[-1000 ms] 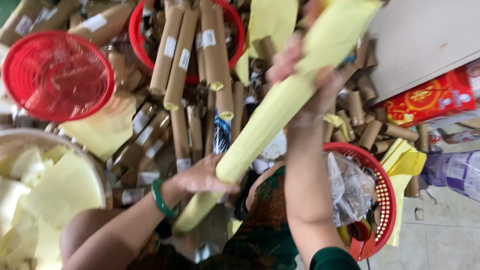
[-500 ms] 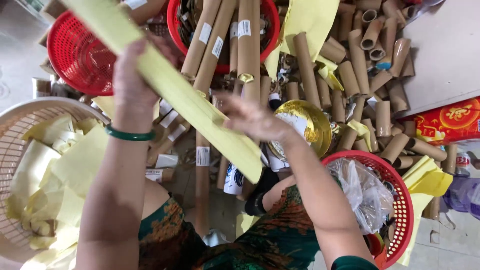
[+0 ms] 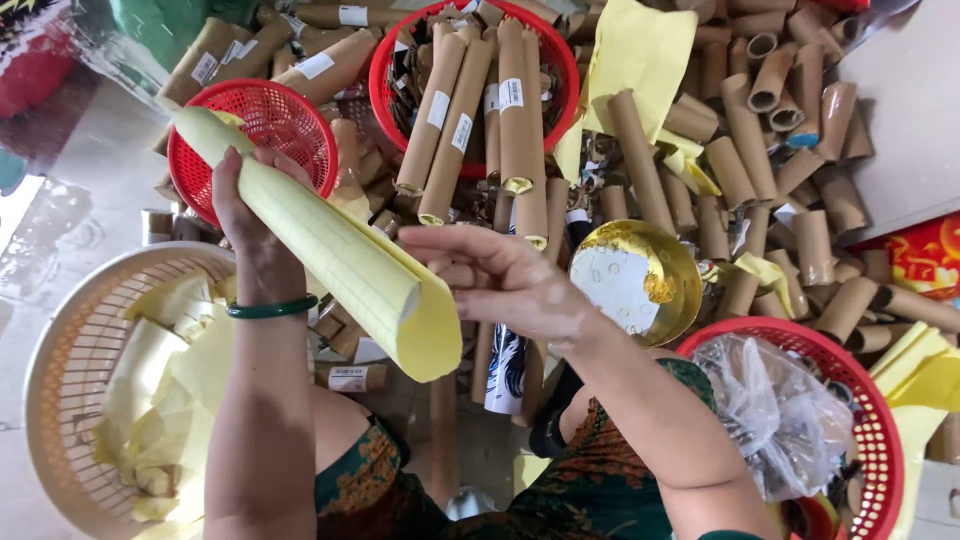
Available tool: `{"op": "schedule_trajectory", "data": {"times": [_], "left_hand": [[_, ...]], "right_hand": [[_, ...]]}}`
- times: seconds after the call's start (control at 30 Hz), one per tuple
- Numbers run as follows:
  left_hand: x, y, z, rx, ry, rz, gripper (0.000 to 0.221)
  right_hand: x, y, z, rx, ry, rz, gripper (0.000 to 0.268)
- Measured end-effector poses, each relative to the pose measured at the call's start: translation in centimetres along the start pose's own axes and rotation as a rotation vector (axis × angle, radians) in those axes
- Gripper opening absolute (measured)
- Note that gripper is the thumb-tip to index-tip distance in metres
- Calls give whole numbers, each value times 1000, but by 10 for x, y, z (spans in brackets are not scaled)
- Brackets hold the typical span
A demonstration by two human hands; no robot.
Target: The person rolls paper sheets and inserts them into cardboard tubes, then wraps a tube in a large yellow paper sheet and rolls it along the floor to secure the outer wrapping.
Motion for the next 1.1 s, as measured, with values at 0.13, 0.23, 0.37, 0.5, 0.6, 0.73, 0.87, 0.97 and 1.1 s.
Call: {"op": "schedule_trajectory", "data": {"times": [0.13,0.23,0.37,0.5,0.6,0.73,0.87,0.97,1.1], "left_hand": [[6,-3,0,-42,-258,-71,27],[9,4,-7,16,-455,-58,25],[23,-5,27,-63,-405,85,25],[35,-19,67,-184,-228,172,24],[42,8,41,-211,-357,201,22],[40,13,34,-209,-405,192,22],[40,10,36,-292,-442,207,24],[44,6,46,-312,-441,201,25],[47,0,52,-338,-422,173,27]], "right_hand": [[-17,8,10,-134,-32,42,67],[-15,11,15,-44,240,-156,69],[-30,-3,-20,-149,-193,-302,51],[-18,-4,-50,-208,-224,-362,44],[8,-5,-54,-118,-369,-440,50],[12,-22,-65,-412,-695,-406,34],[2,-21,-70,-512,-136,-453,19],[-14,-26,-92,-633,-141,-380,12],[-30,-23,-108,-692,18,-244,6]]}}
Point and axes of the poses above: each hand's wrist, its own y-axis towards the middle knuckle, its own z-axis out of the palm, x = y × z, the point moved 2 cm from there along y, towards the middle knuckle, and after that the axes turned 12 degrees about -z, right-handed, at the moved point
